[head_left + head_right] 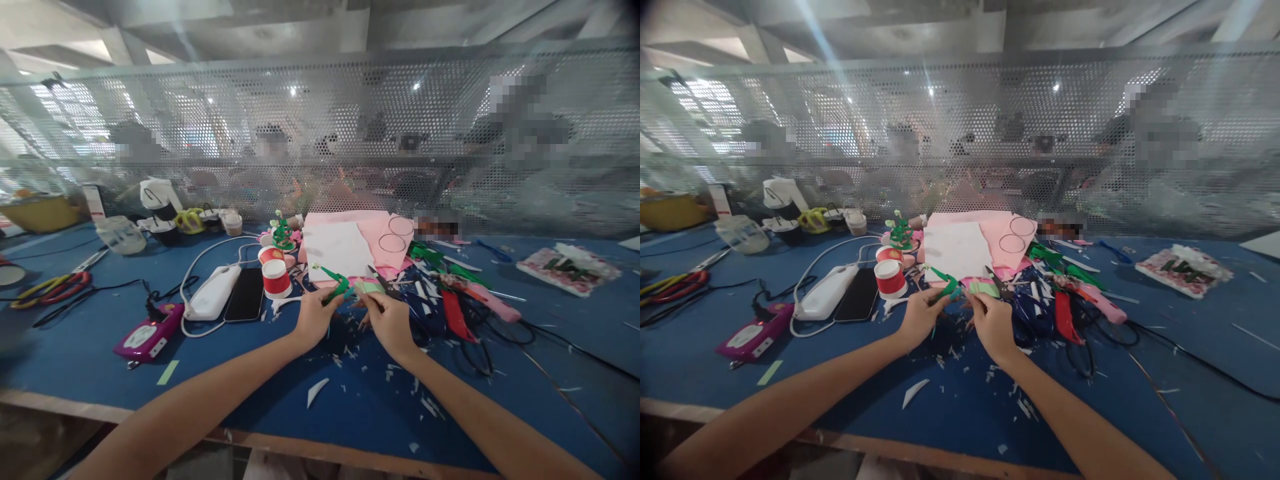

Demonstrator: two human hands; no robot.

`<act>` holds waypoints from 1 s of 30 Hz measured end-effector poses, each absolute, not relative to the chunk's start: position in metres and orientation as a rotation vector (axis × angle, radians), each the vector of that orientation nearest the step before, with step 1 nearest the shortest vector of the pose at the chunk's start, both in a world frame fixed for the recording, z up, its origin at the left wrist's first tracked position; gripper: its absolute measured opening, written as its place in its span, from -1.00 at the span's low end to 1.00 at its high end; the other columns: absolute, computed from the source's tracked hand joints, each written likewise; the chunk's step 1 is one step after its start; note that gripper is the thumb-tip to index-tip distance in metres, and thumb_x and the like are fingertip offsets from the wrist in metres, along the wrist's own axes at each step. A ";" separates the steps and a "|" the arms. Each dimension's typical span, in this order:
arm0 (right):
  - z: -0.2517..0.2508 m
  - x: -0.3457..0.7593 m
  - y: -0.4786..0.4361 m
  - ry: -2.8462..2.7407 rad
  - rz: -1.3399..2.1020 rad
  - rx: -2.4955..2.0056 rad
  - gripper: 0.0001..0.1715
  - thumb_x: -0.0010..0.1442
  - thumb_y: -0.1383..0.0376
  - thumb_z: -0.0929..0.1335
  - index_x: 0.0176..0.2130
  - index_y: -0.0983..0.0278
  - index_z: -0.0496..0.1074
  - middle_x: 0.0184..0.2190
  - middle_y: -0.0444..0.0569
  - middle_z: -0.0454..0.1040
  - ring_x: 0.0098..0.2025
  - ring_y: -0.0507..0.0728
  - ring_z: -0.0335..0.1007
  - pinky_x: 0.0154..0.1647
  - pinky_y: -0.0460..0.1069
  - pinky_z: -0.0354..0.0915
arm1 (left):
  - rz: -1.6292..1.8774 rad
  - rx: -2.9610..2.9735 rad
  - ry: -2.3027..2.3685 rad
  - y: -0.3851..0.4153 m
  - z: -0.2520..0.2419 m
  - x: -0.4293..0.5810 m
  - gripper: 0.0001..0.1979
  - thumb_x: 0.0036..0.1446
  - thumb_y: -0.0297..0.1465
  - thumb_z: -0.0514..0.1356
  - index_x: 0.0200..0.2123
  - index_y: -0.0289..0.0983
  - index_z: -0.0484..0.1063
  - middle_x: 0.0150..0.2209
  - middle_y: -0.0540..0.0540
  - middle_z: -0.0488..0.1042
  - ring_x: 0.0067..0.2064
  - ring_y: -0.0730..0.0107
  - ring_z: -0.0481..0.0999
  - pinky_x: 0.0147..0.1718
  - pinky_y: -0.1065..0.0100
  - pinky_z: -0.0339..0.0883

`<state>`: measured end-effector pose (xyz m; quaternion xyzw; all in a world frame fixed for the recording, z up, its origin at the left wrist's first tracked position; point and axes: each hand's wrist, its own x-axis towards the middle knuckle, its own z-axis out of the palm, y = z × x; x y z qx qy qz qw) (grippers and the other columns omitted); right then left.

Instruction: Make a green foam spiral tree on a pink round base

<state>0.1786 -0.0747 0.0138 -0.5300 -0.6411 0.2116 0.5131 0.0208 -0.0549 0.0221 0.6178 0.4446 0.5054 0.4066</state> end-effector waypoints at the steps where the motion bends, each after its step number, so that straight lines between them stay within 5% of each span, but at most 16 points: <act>1: 0.013 0.181 -0.074 -1.584 0.414 -1.284 -0.58 0.23 0.08 0.22 -0.43 0.26 0.49 -0.63 -0.02 0.48 -0.64 0.12 0.40 -0.54 -0.02 0.29 | 1.291 1.599 1.129 -0.056 0.023 0.020 -0.75 -0.01 -0.23 0.24 -0.37 -0.30 0.57 -0.56 0.00 0.50 -0.66 0.54 0.28 -0.65 0.47 0.18; 9: 0.013 0.196 -0.068 -1.740 -0.144 -1.302 -0.58 0.28 0.20 0.17 -0.27 0.31 0.54 -0.47 0.06 0.57 -0.47 0.15 0.49 -0.41 -0.03 0.29 | 1.205 1.767 1.078 -0.063 0.029 0.018 -0.75 0.13 -0.25 0.10 -0.43 -0.27 0.48 -0.57 -0.02 0.49 -0.69 0.52 0.28 -0.67 0.46 0.13; 16: 0.018 0.201 -0.068 -1.790 -0.655 -1.187 -0.70 0.28 0.31 0.22 -0.23 0.31 0.53 -0.34 0.04 0.60 -0.36 0.08 0.52 -0.32 -0.10 0.28 | 1.233 2.254 1.437 -0.057 0.036 0.006 -0.72 0.09 -0.36 0.17 -0.11 -0.20 0.51 -0.51 -0.10 0.53 -0.50 0.36 0.46 -0.41 0.41 0.23; 20: 0.019 0.205 -0.065 -1.730 -0.897 -1.090 -0.83 0.21 0.35 0.31 -0.27 0.36 0.51 -0.41 0.02 0.59 -0.44 0.03 0.49 -0.39 -0.11 0.25 | 1.040 2.400 1.551 -0.053 0.040 0.004 -0.62 0.16 -0.44 0.07 0.06 -0.20 0.39 -0.30 -0.18 0.57 -0.38 0.31 0.50 -0.34 0.36 0.26; 30: 0.019 0.203 -0.064 -1.695 -0.892 -0.930 -0.86 0.17 0.43 0.34 -0.23 0.40 0.49 -0.41 0.04 0.59 -0.42 0.05 0.50 -0.35 -0.11 0.30 | 1.023 1.044 0.834 -0.050 0.047 0.016 -0.72 -0.05 -0.33 0.30 -0.26 -0.37 0.50 -0.34 -0.16 0.56 -0.47 0.42 0.48 -0.40 0.37 0.40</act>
